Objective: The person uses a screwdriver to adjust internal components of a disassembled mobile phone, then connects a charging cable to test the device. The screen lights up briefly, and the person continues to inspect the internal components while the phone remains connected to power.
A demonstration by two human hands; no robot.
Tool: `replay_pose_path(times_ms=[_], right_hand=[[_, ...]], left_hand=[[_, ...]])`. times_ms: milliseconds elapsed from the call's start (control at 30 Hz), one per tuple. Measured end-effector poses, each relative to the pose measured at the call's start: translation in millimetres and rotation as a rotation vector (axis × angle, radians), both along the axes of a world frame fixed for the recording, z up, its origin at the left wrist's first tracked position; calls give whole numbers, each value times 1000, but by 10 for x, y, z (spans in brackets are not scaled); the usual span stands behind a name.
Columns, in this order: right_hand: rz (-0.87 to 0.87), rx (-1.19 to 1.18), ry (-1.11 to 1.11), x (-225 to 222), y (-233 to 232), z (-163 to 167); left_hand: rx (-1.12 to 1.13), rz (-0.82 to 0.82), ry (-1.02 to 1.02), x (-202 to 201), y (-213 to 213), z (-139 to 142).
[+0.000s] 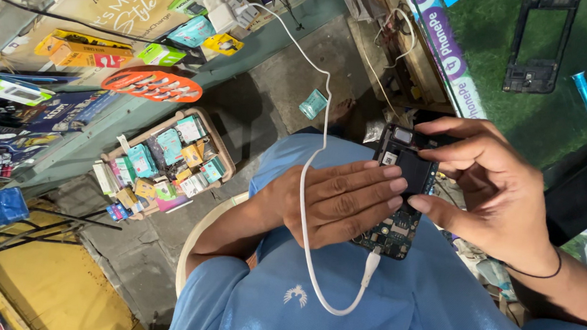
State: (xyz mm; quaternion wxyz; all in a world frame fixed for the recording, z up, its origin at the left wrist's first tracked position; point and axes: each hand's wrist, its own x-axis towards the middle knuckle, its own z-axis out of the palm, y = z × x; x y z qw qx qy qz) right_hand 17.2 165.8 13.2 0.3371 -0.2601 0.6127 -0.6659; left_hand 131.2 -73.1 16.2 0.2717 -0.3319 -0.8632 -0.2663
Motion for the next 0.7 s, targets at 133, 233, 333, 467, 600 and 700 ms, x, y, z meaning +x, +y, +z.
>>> replay_pose_path(times_ms=[133, 233, 333, 467, 600, 700], right_hand=[[2, -5, 10, -4, -8, -11], [6, -8, 20, -10, -12, -11], [7, 9, 25, -14, -8, -4], [10, 6, 30, -13, -6, 1], [8, 9, 34, -13, -3, 1], [9, 3, 55, -16, 2, -10]], left_hand=[[9, -11, 7, -8, -3, -13], [8, 17, 19, -4, 15, -24], [6, 28, 20, 0, 26, -29], [-6, 25, 9, 13, 18, -22], [-8, 53, 2, 24, 37, -16], [-17, 73, -11, 36, 56, -11]])
